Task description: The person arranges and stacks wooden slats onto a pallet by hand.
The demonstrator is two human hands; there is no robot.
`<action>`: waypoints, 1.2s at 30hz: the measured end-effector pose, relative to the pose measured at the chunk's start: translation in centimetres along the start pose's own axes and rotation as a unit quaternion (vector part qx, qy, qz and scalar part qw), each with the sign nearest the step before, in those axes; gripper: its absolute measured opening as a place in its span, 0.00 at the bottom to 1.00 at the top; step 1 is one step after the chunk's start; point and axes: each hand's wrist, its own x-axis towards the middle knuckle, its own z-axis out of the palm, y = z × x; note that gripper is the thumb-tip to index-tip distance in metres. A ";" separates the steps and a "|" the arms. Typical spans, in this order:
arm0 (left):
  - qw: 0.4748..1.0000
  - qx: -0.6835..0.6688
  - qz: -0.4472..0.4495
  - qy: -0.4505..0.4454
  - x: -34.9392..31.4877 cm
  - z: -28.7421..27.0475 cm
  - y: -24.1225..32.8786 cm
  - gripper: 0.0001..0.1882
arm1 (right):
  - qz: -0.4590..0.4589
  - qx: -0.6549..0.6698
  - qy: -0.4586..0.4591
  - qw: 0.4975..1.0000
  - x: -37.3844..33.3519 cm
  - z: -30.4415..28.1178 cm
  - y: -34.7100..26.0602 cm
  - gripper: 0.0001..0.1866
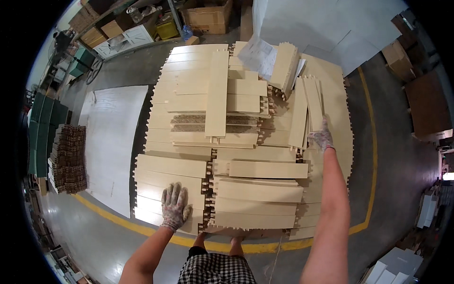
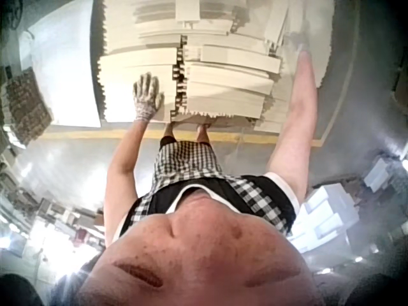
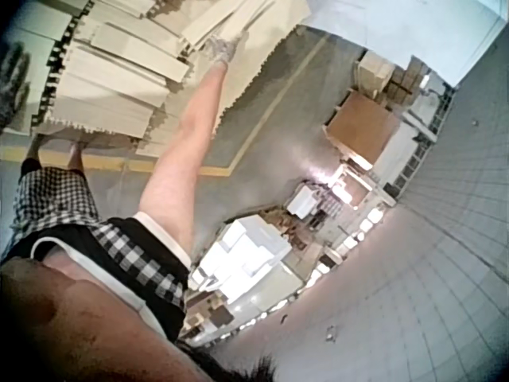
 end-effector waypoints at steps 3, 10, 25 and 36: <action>1.000 0.000 -0.001 -0.004 0.0 0.0 0.0 0.36 | -0.018 0.015 0.001 1.000 -0.2 -0.4 0.5 0.62; 1.000 -0.013 -0.003 -0.005 -0.1 0.2 -0.2 0.36 | -0.031 -0.059 0.028 0.997 0.8 0.1 0.4 0.65; 0.998 -0.051 0.004 0.025 -0.6 0.8 -0.5 0.33 | -0.051 0.034 -0.022 0.998 5.5 0.7 6.9 0.52; 0.992 -0.066 0.021 0.102 -0.5 0.0 -0.4 0.34 | -0.076 0.003 0.103 0.992 7.1 1.9 9.2 0.47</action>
